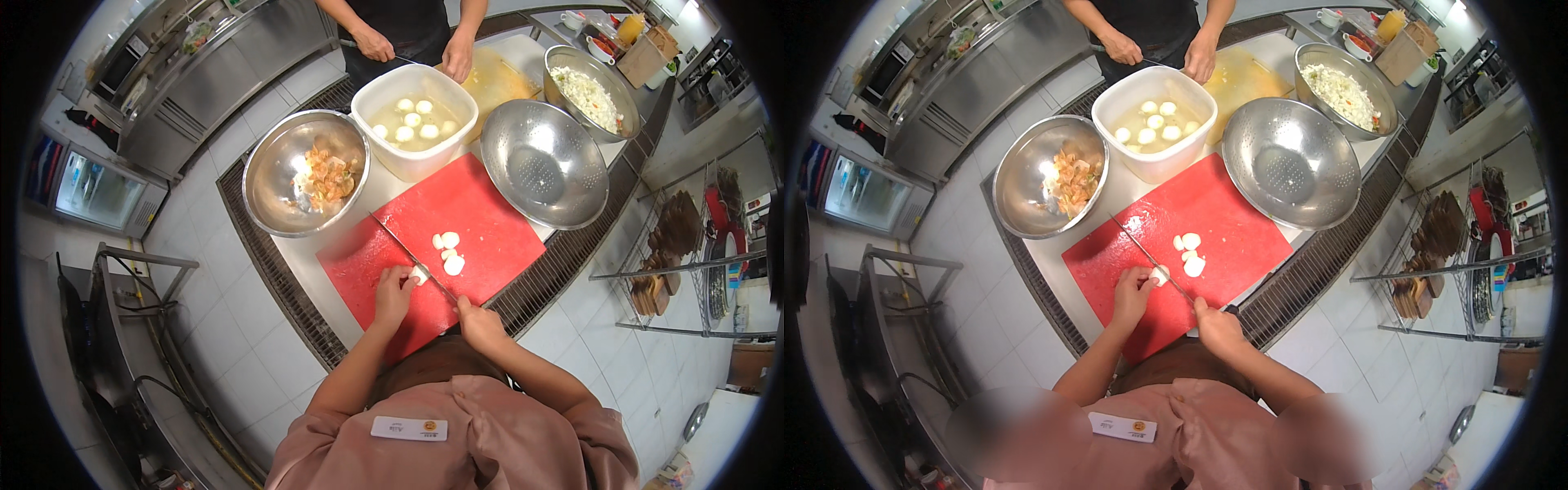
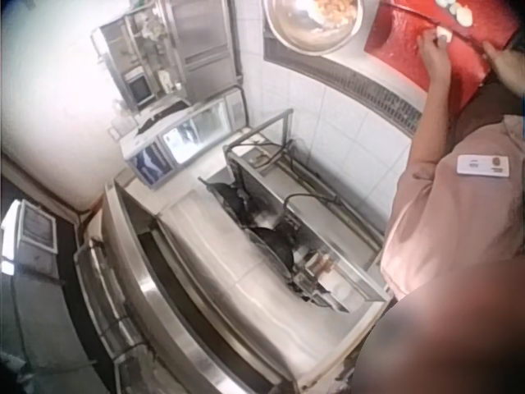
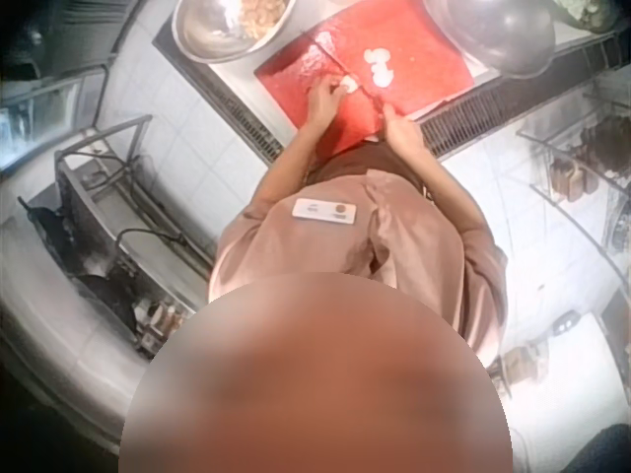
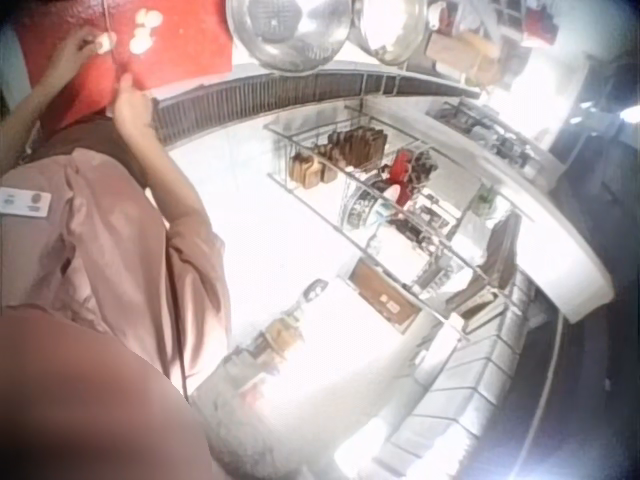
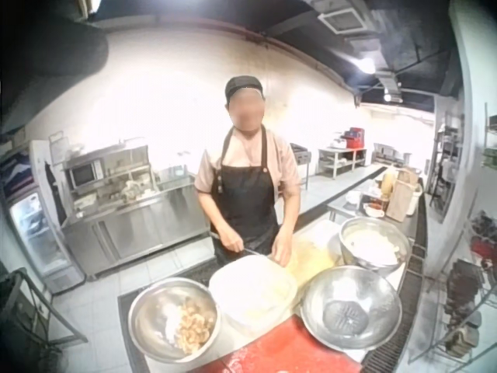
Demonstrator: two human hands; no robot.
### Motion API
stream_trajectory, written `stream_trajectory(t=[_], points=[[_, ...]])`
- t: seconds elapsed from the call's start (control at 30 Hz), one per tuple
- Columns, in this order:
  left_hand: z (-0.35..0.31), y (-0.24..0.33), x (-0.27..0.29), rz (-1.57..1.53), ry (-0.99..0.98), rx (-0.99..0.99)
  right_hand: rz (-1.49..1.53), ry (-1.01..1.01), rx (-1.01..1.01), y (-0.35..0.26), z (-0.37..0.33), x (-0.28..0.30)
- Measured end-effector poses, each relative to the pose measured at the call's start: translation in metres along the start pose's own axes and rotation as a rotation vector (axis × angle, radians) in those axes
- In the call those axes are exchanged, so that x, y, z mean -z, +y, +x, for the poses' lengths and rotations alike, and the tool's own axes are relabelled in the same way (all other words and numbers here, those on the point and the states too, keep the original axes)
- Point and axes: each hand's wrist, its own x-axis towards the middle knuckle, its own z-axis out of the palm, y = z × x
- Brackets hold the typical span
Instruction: The person peels hard-boiled eggs and places the shells into a metal bowl. After peeling several eggs, the person slices them on a red cutting board. The person then walks to a stove and adjusts the gas valve under a wok.
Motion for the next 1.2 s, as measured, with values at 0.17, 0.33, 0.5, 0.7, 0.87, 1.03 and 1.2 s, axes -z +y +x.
stream_trajectory(t=[0.17,0.33,0.5,0.7,0.87,1.03,1.2], points=[[-0.002,-0.005,-0.003,-0.016,0.039,-0.058,-0.005,-0.03,-0.046,-0.008,0.01,-0.01],[-0.003,-0.011,-0.007,-0.018,0.034,-0.068,-0.017,0.011,-0.036,-0.012,0.018,-0.02],[0.0,-0.017,-0.007,-0.066,0.001,-0.04,-0.002,0.076,-0.014,-0.016,0.029,-0.019],[-0.001,-0.023,-0.007,-0.173,0.019,-0.002,-0.01,0.055,0.02,-0.022,0.009,-0.001],[-0.006,-0.024,-0.007,-0.246,0.048,0.097,-0.039,0.013,-0.003,-0.028,0.005,-0.004],[-0.006,-0.031,-0.008,-0.145,0.039,0.008,-0.084,-0.001,-0.043,-0.028,0.014,-0.021],[-0.001,-0.028,-0.002,-0.072,-0.018,-0.017,-0.008,0.006,-0.026,-0.028,0.02,-0.019]])
